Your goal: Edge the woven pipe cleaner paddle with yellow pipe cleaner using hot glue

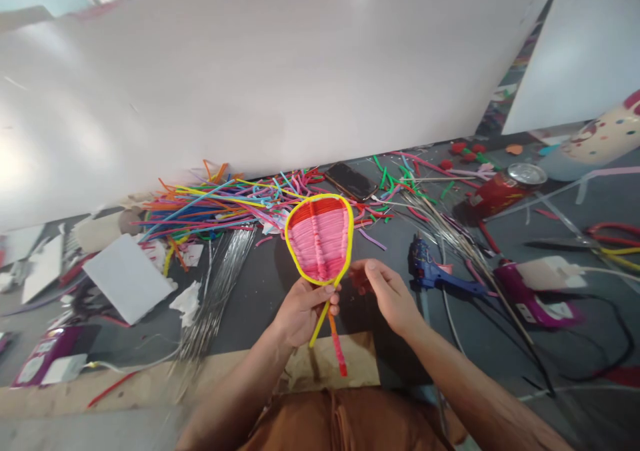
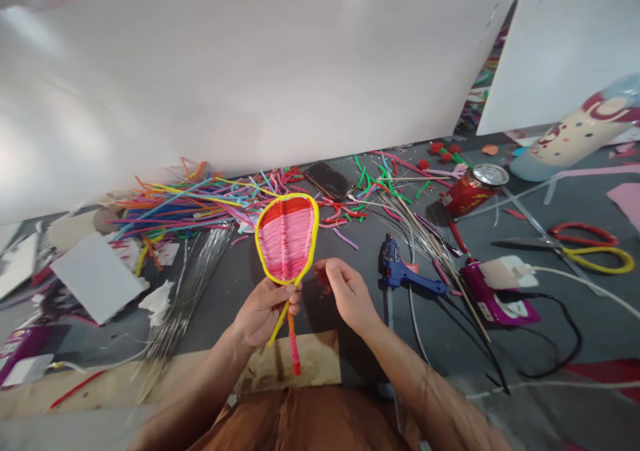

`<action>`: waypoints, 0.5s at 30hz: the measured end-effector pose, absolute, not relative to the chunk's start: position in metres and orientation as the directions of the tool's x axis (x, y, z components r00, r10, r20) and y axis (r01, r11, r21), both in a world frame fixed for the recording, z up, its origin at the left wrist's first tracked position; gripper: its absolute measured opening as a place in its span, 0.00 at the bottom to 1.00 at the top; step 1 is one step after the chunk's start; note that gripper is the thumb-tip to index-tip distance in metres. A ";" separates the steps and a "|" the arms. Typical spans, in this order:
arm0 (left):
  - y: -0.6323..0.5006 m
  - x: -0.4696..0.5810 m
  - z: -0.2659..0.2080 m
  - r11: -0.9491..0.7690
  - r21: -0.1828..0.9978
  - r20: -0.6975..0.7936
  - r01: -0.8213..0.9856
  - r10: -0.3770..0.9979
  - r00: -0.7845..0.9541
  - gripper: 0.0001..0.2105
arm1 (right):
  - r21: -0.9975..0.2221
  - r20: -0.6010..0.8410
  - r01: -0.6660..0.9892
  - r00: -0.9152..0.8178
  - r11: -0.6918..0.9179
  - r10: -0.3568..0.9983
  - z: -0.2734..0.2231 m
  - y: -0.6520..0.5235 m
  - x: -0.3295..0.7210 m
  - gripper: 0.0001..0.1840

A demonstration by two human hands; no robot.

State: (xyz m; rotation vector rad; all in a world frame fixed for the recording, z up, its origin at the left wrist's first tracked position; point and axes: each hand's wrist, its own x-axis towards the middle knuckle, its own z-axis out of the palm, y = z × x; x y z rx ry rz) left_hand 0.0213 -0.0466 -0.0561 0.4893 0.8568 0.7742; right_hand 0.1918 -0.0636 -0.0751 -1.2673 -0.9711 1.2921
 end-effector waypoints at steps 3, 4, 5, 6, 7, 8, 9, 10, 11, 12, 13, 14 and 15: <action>-0.040 0.009 -0.050 0.594 0.694 -0.469 -0.407 0.801 0.372 0.10 | -0.990 -0.043 0.131 0.129 -0.060 0.991 -0.078 -0.064 0.214 0.20; -0.039 0.005 -0.049 0.576 0.706 -0.461 -0.411 0.815 0.352 0.10 | -0.967 0.015 0.255 0.137 -0.020 0.990 -0.079 -0.064 0.221 0.18; -0.037 0.002 -0.047 0.560 0.715 -0.453 -0.418 0.827 0.334 0.10 | -0.929 0.071 0.369 0.135 0.017 0.988 -0.080 -0.064 0.228 0.17; -0.035 0.000 -0.045 0.547 0.720 -0.446 -0.427 0.836 0.319 0.11 | -0.892 0.113 0.450 0.129 0.043 0.985 -0.080 -0.064 0.233 0.15; -0.034 -0.002 -0.044 0.536 0.723 -0.441 -0.435 0.843 0.308 0.11 | -0.866 0.135 0.496 0.113 0.061 0.984 -0.080 -0.063 0.236 0.13; -0.033 -0.003 -0.044 0.529 0.725 -0.436 -0.442 0.849 0.300 0.11 | -0.846 0.144 0.526 0.076 0.083 0.987 -0.081 -0.064 0.237 0.11; -0.032 -0.004 -0.043 0.523 0.726 -0.434 -0.446 0.852 0.294 0.11 | -0.826 0.144 0.552 0.010 0.115 0.989 -0.081 -0.064 0.236 0.10; -0.031 -0.004 -0.043 0.520 0.727 -0.432 -0.448 0.854 0.290 0.11 | -0.798 0.140 0.582 -0.078 0.159 0.987 -0.082 -0.065 0.233 0.09; -0.030 -0.005 -0.043 0.518 0.729 -0.431 -0.449 0.856 0.287 0.11 | -0.751 0.131 0.625 -0.175 0.213 0.976 -0.084 -0.067 0.229 0.09; -0.030 -0.005 -0.043 0.515 0.729 -0.430 -0.451 0.857 0.284 0.11 | -0.692 0.117 0.671 -0.262 0.268 0.958 -0.086 -0.069 0.225 0.09; -0.030 -0.005 -0.044 0.514 0.728 -0.429 -0.454 0.858 0.282 0.12 | -0.631 0.101 0.711 -0.321 0.310 0.942 -0.088 -0.071 0.219 0.09; -0.030 -0.005 -0.044 0.513 0.726 -0.429 -0.458 0.858 0.280 0.12 | -0.581 0.090 0.744 -0.346 0.331 0.934 -0.090 -0.073 0.214 0.09; -0.030 -0.005 -0.044 0.512 0.724 -0.429 -0.461 0.859 0.280 0.12 | -0.542 0.086 0.770 -0.347 0.336 0.934 -0.093 -0.075 0.209 0.08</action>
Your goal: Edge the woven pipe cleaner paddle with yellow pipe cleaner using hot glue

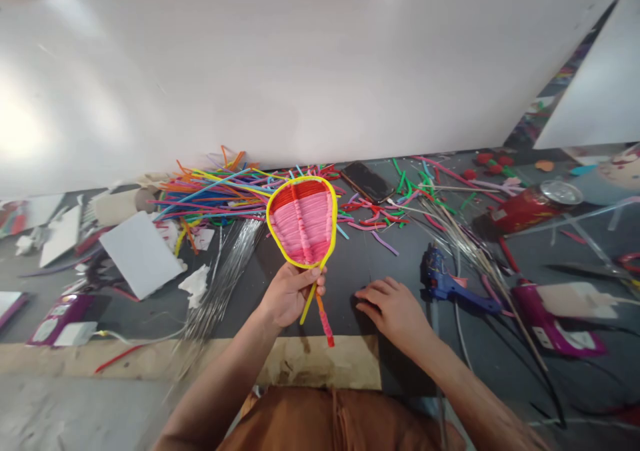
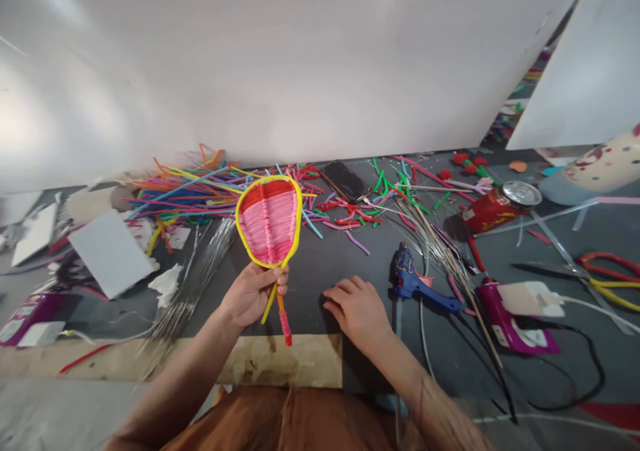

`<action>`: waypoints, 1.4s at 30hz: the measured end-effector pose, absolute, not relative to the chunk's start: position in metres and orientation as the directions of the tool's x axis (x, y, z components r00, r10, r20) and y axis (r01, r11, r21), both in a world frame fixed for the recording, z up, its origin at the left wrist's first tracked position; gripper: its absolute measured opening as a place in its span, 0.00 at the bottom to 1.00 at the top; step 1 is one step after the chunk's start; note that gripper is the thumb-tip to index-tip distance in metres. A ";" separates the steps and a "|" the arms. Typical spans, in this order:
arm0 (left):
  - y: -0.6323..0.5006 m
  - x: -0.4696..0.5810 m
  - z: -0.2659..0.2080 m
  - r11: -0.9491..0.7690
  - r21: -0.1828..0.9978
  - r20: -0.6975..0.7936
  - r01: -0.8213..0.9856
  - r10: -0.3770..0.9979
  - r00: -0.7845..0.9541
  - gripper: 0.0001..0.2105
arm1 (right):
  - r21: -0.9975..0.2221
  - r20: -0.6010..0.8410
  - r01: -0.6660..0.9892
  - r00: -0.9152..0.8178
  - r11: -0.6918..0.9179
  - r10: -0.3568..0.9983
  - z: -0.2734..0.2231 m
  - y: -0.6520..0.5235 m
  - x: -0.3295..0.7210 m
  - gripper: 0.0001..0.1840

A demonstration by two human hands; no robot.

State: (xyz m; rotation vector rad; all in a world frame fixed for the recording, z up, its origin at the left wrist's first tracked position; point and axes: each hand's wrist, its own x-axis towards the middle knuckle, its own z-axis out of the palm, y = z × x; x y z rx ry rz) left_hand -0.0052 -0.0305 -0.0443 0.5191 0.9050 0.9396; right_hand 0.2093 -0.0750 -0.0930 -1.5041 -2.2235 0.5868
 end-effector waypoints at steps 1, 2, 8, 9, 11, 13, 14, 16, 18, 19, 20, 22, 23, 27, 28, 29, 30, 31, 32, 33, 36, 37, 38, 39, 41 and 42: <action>-0.031 -0.005 -0.045 0.512 0.722 -0.429 -0.465 0.859 0.280 0.12 | -0.519 0.087 0.788 -0.337 0.331 0.938 -0.095 -0.077 0.205 0.09; -0.031 -0.005 -0.045 0.511 0.720 -0.428 -0.469 0.859 0.280 0.12 | -0.511 0.089 0.797 -0.325 0.323 0.941 -0.097 -0.078 0.202 0.09; -0.034 -0.006 -0.046 0.508 0.706 -0.412 -0.493 0.861 0.298 0.13 | -0.570 0.100 0.756 -0.325 0.322 0.941 -0.096 -0.076 0.197 0.13; -0.035 -0.006 -0.046 0.507 0.705 -0.406 -0.496 0.862 0.303 0.13 | -0.594 0.114 0.738 -0.318 0.321 0.941 -0.093 -0.073 0.198 0.14; -0.037 -0.005 -0.047 0.504 0.706 -0.396 -0.498 0.863 0.313 0.12 | -0.711 0.123 0.650 -0.260 0.268 0.958 -0.084 -0.066 0.200 0.16; -0.039 -0.002 -0.049 0.505 0.707 -0.387 -0.495 0.862 0.326 0.11 | -0.885 0.054 0.448 -0.167 0.125 0.985 -0.073 -0.058 0.199 0.16; -0.040 -0.001 -0.049 0.505 0.708 -0.383 -0.493 0.862 0.333 0.11 | -0.949 -0.007 0.313 -0.135 0.036 0.991 -0.067 -0.054 0.197 0.16; -0.042 0.003 -0.050 0.504 0.710 -0.373 -0.492 0.862 0.344 0.11 | -0.992 -0.109 0.083 -0.133 -0.098 0.985 -0.057 -0.047 0.190 0.18; -0.044 0.006 -0.051 0.499 0.713 -0.364 -0.493 0.864 0.348 0.12 | -0.987 -0.140 -0.050 -0.167 -0.150 0.976 -0.050 -0.044 0.182 0.17; -0.045 0.008 -0.052 0.498 0.715 -0.362 -0.491 0.864 0.350 0.12 | -0.983 -0.143 -0.091 -0.175 -0.161 0.974 -0.049 -0.042 0.177 0.16; -0.046 0.009 -0.053 0.499 0.717 -0.364 -0.487 0.863 0.350 0.13 | -0.978 -0.148 -0.119 -0.170 -0.169 0.974 -0.048 -0.042 0.173 0.16; -0.047 0.010 -0.056 0.500 0.724 -0.372 -0.476 0.863 0.342 0.14 | -0.973 -0.162 -0.144 -0.132 -0.181 0.978 -0.048 -0.042 0.168 0.15; -0.048 0.011 -0.057 0.499 0.727 -0.377 -0.471 0.864 0.334 0.14 | -0.972 -0.168 -0.147 -0.108 -0.183 0.980 -0.049 -0.042 0.166 0.15; -0.049 0.013 -0.060 0.491 0.739 -0.387 -0.462 0.870 0.305 0.13 | -0.971 -0.180 -0.150 -0.044 -0.185 0.983 -0.050 -0.042 0.165 0.14; -0.049 0.014 -0.060 0.491 0.738 -0.387 -0.463 0.870 0.305 0.14 | -0.970 -0.184 -0.153 -0.034 -0.187 0.982 -0.050 -0.042 0.166 0.15; -0.049 0.014 -0.060 0.492 0.736 -0.388 -0.465 0.870 0.306 0.14 | -0.969 -0.188 -0.158 -0.029 -0.190 0.982 -0.050 -0.042 0.166 0.15; -0.049 0.015 -0.061 0.493 0.734 -0.388 -0.468 0.869 0.307 0.14 | -0.967 -0.194 -0.165 -0.027 -0.195 0.981 -0.051 -0.042 0.166 0.15; -0.048 0.015 -0.061 0.496 0.731 -0.389 -0.470 0.867 0.311 0.13 | -0.964 -0.200 -0.174 -0.028 -0.201 0.979 -0.051 -0.042 0.167 0.15; -0.048 0.015 -0.061 0.498 0.728 -0.390 -0.470 0.866 0.313 0.13 | -0.961 -0.206 -0.185 -0.031 -0.208 0.978 -0.052 -0.042 0.167 0.15; -0.048 0.015 -0.061 0.503 0.727 -0.393 -0.468 0.863 0.317 0.13 | -0.956 -0.212 -0.198 -0.037 -0.215 0.977 -0.053 -0.042 0.167 0.15; -0.048 0.014 -0.061 0.517 0.723 -0.402 -0.459 0.855 0.329 0.13 | -0.940 -0.225 -0.250 -0.059 -0.233 0.973 -0.055 -0.042 0.167 0.16; -0.048 0.014 -0.060 0.524 0.719 -0.406 -0.457 0.850 0.337 0.14 | -0.933 -0.228 -0.269 -0.067 -0.238 0.971 -0.056 -0.042 0.168 0.16; -0.048 0.014 -0.059 0.533 0.713 -0.411 -0.455 0.844 0.345 0.14 | -0.927 -0.231 -0.287 -0.075 -0.243 0.970 -0.056 -0.042 0.168 0.16; -0.048 0.014 -0.058 0.543 0.707 -0.416 -0.453 0.837 0.355 0.14 | -0.921 -0.234 -0.302 -0.082 -0.247 0.969 -0.057 -0.042 0.169 0.16; -0.048 0.015 -0.056 0.558 0.698 -0.423 -0.448 0.827 0.371 0.14 | -0.913 -0.234 -0.323 -0.089 -0.251 0.968 -0.059 -0.042 0.170 0.16; -0.047 0.015 -0.055 0.563 0.696 -0.428 -0.445 0.824 0.372 0.14 | -0.910 -0.233 -0.330 -0.091 -0.250 0.968 -0.060 -0.042 0.171 0.15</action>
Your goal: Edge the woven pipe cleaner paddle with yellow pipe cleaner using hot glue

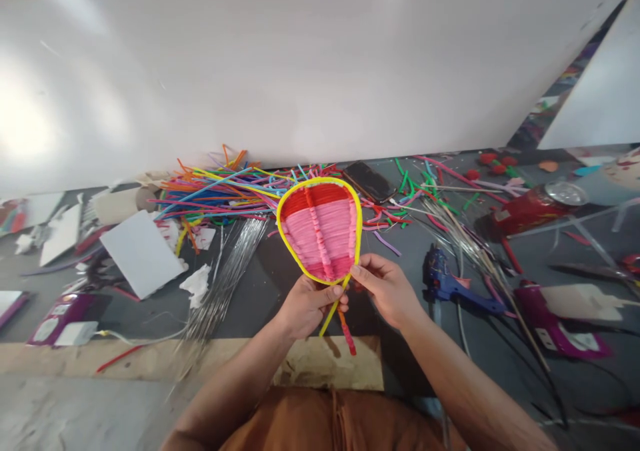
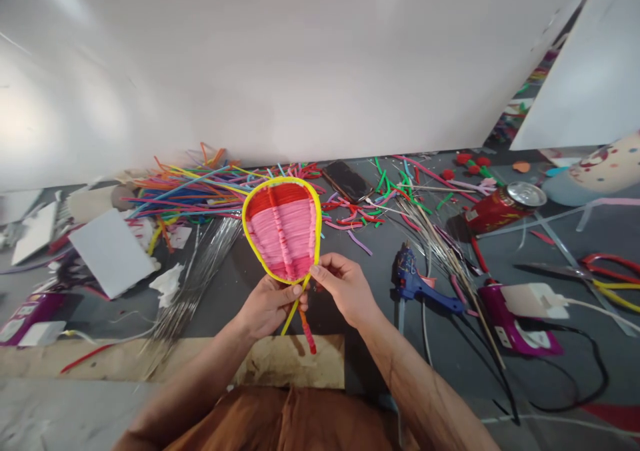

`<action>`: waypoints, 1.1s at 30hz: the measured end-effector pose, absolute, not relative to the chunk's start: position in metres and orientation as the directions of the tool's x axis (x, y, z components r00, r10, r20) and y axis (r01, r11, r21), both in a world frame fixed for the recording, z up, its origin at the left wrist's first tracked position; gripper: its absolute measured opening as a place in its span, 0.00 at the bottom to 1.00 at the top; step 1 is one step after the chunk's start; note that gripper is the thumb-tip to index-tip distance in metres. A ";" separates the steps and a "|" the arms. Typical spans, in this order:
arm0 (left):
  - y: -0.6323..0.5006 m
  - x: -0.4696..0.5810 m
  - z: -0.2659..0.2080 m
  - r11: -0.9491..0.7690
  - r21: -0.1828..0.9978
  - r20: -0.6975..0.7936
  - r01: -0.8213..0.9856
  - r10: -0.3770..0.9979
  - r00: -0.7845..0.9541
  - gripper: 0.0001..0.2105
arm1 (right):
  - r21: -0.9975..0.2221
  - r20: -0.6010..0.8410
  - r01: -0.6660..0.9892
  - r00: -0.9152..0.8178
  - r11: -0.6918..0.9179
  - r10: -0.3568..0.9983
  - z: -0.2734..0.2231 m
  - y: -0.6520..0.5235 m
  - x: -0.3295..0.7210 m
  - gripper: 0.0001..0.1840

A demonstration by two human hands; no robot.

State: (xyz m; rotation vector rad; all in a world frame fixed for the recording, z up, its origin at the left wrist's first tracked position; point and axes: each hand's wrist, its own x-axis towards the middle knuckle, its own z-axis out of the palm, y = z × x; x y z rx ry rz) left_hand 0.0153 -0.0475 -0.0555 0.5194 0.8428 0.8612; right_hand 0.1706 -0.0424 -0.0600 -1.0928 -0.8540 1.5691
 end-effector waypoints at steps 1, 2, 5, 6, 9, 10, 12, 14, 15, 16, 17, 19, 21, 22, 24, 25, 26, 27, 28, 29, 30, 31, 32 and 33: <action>-0.047 0.016 -0.055 0.565 0.696 -0.431 -0.442 0.822 0.371 0.14 | -0.909 -0.231 -0.335 -0.094 -0.249 0.968 -0.061 -0.043 0.171 0.15; -0.047 0.016 -0.055 0.567 0.697 -0.434 -0.440 0.821 0.370 0.14 | -0.908 -0.228 -0.339 -0.097 -0.247 0.969 -0.062 -0.043 0.172 0.14; -0.047 0.016 -0.055 0.574 0.701 -0.437 -0.423 0.815 0.381 0.13 | -0.907 -0.214 -0.344 -0.125 -0.245 0.969 -0.063 -0.043 0.175 0.13; -0.047 0.015 -0.055 0.578 0.702 -0.436 -0.417 0.811 0.391 0.13 | -0.907 -0.210 -0.343 -0.140 -0.246 0.968 -0.063 -0.043 0.176 0.13; -0.047 0.015 -0.054 0.593 0.701 -0.440 -0.396 0.797 0.414 0.12 | -0.911 -0.203 -0.329 -0.173 -0.251 0.964 -0.061 -0.043 0.179 0.14; -0.047 0.014 -0.054 0.597 0.700 -0.443 -0.392 0.793 0.418 0.12 | -0.913 -0.202 -0.322 -0.174 -0.250 0.964 -0.060 -0.044 0.180 0.14; -0.047 0.015 -0.053 0.602 0.701 -0.448 -0.383 0.789 0.420 0.13 | -0.918 -0.202 -0.312 -0.158 -0.243 0.967 -0.059 -0.044 0.181 0.14; -0.047 0.016 -0.052 0.603 0.709 -0.444 -0.367 0.785 0.432 0.14 | -0.921 -0.202 -0.311 -0.127 -0.233 0.971 -0.058 -0.045 0.181 0.14; -0.047 0.017 -0.052 0.596 0.718 -0.433 -0.359 0.786 0.441 0.14 | -0.922 -0.203 -0.314 -0.109 -0.228 0.973 -0.058 -0.046 0.181 0.14; -0.047 0.017 -0.052 0.582 0.733 -0.415 -0.352 0.793 0.447 0.16 | -0.921 -0.205 -0.318 -0.090 -0.223 0.975 -0.058 -0.046 0.180 0.14; -0.048 0.018 -0.052 0.558 0.753 -0.390 -0.349 0.805 0.447 0.18 | -0.920 -0.208 -0.325 -0.071 -0.219 0.976 -0.059 -0.047 0.180 0.14; -0.049 0.020 -0.052 0.491 0.805 -0.333 -0.333 0.838 0.431 0.26 | -0.915 -0.217 -0.342 -0.030 -0.214 0.976 -0.062 -0.048 0.179 0.14; -0.051 0.019 -0.054 0.419 0.867 -0.295 -0.270 0.868 0.400 0.31 | -0.907 -0.235 -0.361 0.003 -0.218 0.972 -0.066 -0.049 0.178 0.14; -0.053 0.018 -0.054 0.389 0.896 -0.291 -0.214 0.878 0.380 0.31 | -0.901 -0.247 -0.370 0.014 -0.225 0.969 -0.069 -0.051 0.177 0.14; -0.057 0.013 -0.055 0.352 0.935 -0.313 -0.056 0.886 0.343 0.26 | -0.890 -0.276 -0.384 0.018 -0.248 0.961 -0.073 -0.055 0.176 0.15; -0.059 0.010 -0.054 0.345 0.938 -0.338 0.040 0.883 0.327 0.23 | -0.883 -0.292 -0.388 0.014 -0.264 0.956 -0.075 -0.057 0.176 0.16; -0.062 0.006 -0.054 0.342 0.929 -0.370 0.140 0.873 0.318 0.19 | -0.877 -0.307 -0.391 0.007 -0.280 0.952 -0.077 -0.060 0.176 0.16; -0.066 0.001 -0.053 0.337 0.910 -0.402 0.240 0.859 0.317 0.17 | -0.871 -0.323 -0.391 -0.001 -0.298 0.946 -0.078 -0.063 0.175 0.17; -0.070 -0.003 -0.052 0.318 0.887 -0.425 0.335 0.847 0.319 0.14 | -0.866 -0.339 -0.388 -0.010 -0.316 0.941 -0.080 -0.066 0.175 0.17; -0.073 -0.007 -0.050 0.278 0.862 -0.430 0.423 0.843 0.322 0.12 | -0.861 -0.356 -0.381 -0.020 -0.336 0.934 -0.081 -0.069 0.175 0.18; -0.077 -0.011 -0.049 0.213 0.837 -0.412 0.504 0.852 0.324 0.10 | -0.857 -0.374 -0.371 -0.029 -0.357 0.927 -0.082 -0.072 0.175 0.18; -0.080 -0.015 -0.048 0.122 0.809 -0.366 0.574 0.870 0.330 0.10 | -0.853 -0.392 -0.359 -0.037 -0.378 0.919 -0.083 -0.075 0.176 0.18; -0.083 -0.018 -0.048 0.014 0.775 -0.297 0.631 0.891 0.344 0.09 | -0.849 -0.411 -0.345 -0.043 -0.400 0.911 -0.083 -0.077 0.176 0.18; -0.084 -0.020 -0.048 -0.095 0.736 -0.216 0.670 0.905 0.366 0.09 | -0.845 -0.429 -0.331 -0.050 -0.420 0.902 -0.084 -0.079 0.176 0.18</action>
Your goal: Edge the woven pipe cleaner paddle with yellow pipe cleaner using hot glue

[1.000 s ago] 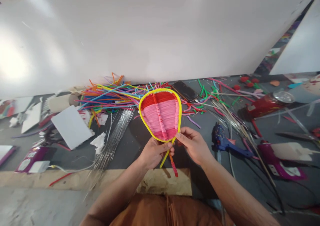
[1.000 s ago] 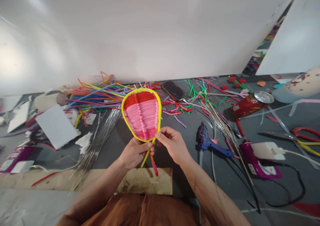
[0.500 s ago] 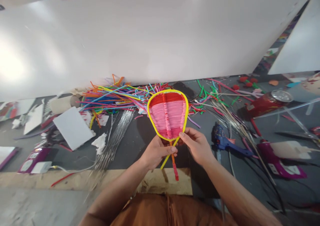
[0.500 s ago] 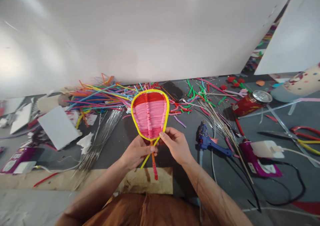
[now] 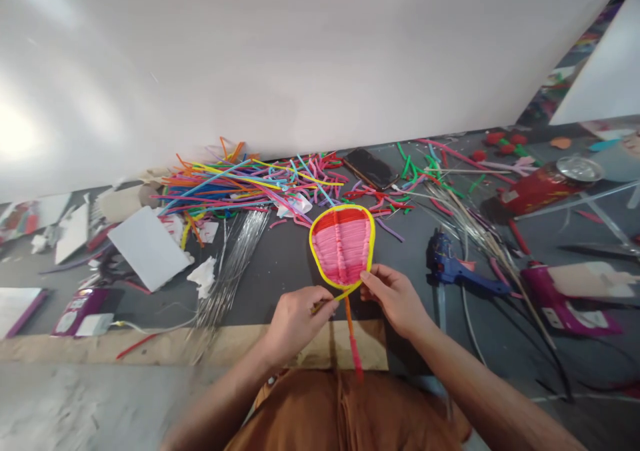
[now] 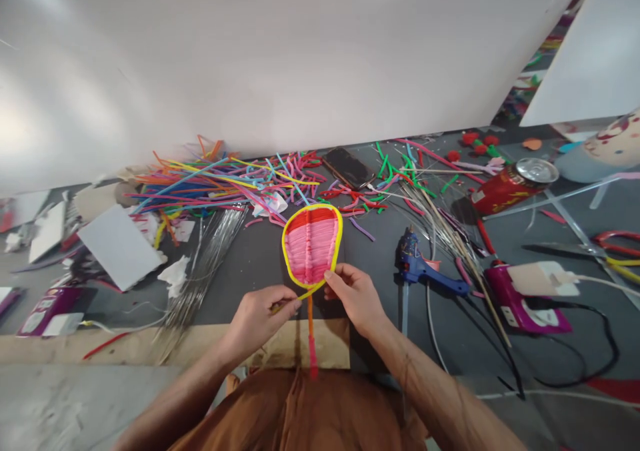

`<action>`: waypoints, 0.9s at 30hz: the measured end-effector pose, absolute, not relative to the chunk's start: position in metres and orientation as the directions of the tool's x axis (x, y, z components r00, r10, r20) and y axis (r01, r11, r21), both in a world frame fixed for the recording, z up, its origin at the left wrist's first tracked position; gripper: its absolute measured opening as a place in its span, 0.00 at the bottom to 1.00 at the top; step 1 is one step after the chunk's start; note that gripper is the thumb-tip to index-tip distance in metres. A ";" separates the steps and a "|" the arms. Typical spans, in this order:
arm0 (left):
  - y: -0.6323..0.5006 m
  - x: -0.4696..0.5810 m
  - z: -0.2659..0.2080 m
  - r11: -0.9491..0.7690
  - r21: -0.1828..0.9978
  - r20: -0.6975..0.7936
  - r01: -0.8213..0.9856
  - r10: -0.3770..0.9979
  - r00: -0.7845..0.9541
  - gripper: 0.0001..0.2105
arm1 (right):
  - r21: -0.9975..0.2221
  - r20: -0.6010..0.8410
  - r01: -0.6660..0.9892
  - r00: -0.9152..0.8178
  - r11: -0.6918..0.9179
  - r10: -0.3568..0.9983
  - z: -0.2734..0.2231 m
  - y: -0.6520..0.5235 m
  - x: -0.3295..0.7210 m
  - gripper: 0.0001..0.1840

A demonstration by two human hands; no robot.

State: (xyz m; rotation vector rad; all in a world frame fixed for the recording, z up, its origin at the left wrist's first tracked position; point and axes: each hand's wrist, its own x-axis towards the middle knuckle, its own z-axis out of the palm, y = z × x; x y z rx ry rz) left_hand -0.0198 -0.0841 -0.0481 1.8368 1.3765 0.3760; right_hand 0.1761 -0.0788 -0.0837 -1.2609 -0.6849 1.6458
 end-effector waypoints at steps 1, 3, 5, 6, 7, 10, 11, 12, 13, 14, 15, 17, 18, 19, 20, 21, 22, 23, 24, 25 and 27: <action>-0.085 -0.022 -0.049 -0.198 0.695 -0.132 0.691 0.910 0.394 0.09 | -0.840 -0.445 -0.320 -0.054 -0.438 0.894 -0.084 -0.080 0.176 0.18; -0.084 -0.024 -0.054 -0.368 0.619 0.031 0.694 0.894 0.447 0.09 | -0.832 -0.469 -0.304 -0.060 -0.463 0.881 -0.084 -0.082 0.177 0.18; -0.081 -0.026 -0.060 -0.486 0.535 0.169 0.691 0.863 0.476 0.09 | -0.825 -0.484 -0.299 -0.064 -0.479 0.873 -0.083 -0.083 0.177 0.18; -0.080 -0.026 -0.063 -0.529 0.488 0.227 0.694 0.845 0.484 0.09 | -0.822 -0.489 -0.300 -0.065 -0.484 0.870 -0.083 -0.084 0.177 0.18; -0.078 -0.027 -0.065 -0.563 0.446 0.273 0.696 0.826 0.493 0.08 | -0.819 -0.492 -0.303 -0.065 -0.487 0.868 -0.083 -0.084 0.177 0.19; -0.075 -0.027 -0.067 -0.636 0.357 0.357 0.684 0.770 0.529 0.07 | -0.811 -0.494 -0.324 -0.067 -0.487 0.867 -0.083 -0.085 0.176 0.18; -0.074 -0.027 -0.066 -0.655 0.331 0.380 0.679 0.751 0.539 0.07 | -0.807 -0.494 -0.334 -0.069 -0.487 0.867 -0.083 -0.085 0.176 0.18; -0.073 -0.027 -0.066 -0.668 0.303 0.404 0.679 0.736 0.544 0.07 | -0.802 -0.495 -0.347 -0.073 -0.487 0.866 -0.083 -0.085 0.175 0.18; -0.072 -0.027 -0.065 -0.678 0.276 0.427 0.681 0.721 0.545 0.07 | -0.794 -0.496 -0.361 -0.078 -0.489 0.865 -0.083 -0.085 0.174 0.18; -0.070 -0.028 -0.065 -0.687 0.256 0.447 0.681 0.708 0.546 0.07 | -0.785 -0.499 -0.377 -0.086 -0.492 0.862 -0.083 -0.084 0.174 0.18; -0.069 -0.028 -0.066 -0.696 0.244 0.466 0.675 0.695 0.548 0.06 | -0.774 -0.503 -0.394 -0.094 -0.496 0.859 -0.082 -0.084 0.173 0.19; -0.066 -0.030 -0.066 -0.726 0.226 0.506 0.649 0.657 0.559 0.05 | -0.749 -0.513 -0.427 -0.109 -0.506 0.851 -0.080 -0.083 0.171 0.19; -0.065 -0.032 -0.066 -0.747 0.208 0.524 0.631 0.630 0.573 0.05 | -0.736 -0.519 -0.443 -0.115 -0.512 0.847 -0.079 -0.083 0.170 0.19; -0.064 -0.033 -0.065 -0.768 0.182 0.540 0.614 0.600 0.591 0.06 | -0.723 -0.525 -0.458 -0.122 -0.517 0.842 -0.078 -0.082 0.170 0.18; -0.062 -0.034 -0.064 -0.786 0.147 0.554 0.601 0.569 0.608 0.08 | -0.712 -0.530 -0.471 -0.128 -0.521 0.839 -0.077 -0.082 0.169 0.18; -0.061 -0.035 -0.063 -0.800 0.108 0.566 0.590 0.537 0.625 0.10 | -0.701 -0.533 -0.482 -0.134 -0.525 0.836 -0.076 -0.082 0.169 0.18; -0.060 -0.036 -0.061 -0.812 0.073 0.572 0.579 0.510 0.643 0.11 | -0.692 -0.535 -0.492 -0.141 -0.528 0.833 -0.075 -0.081 0.169 0.18; -0.059 -0.037 -0.059 -0.821 0.046 0.578 0.569 0.487 0.655 0.12 | -0.685 -0.536 -0.501 -0.146 -0.529 0.832 -0.074 -0.081 0.169 0.17; -0.058 -0.037 -0.057 -0.827 0.029 0.586 0.561 0.469 0.661 0.12 | -0.678 -0.535 -0.510 -0.150 -0.529 0.831 -0.073 -0.082 0.169 0.17; -0.058 -0.037 -0.056 -0.832 0.022 0.594 0.555 0.457 0.662 0.12 | -0.673 -0.535 -0.518 -0.152 -0.528 0.831 -0.073 -0.082 0.169 0.17; -0.057 -0.035 -0.055 -0.839 0.037 0.609 0.543 0.449 0.653 0.11 | -0.665 -0.533 -0.533 -0.151 -0.523 0.832 -0.072 -0.083 0.168 0.17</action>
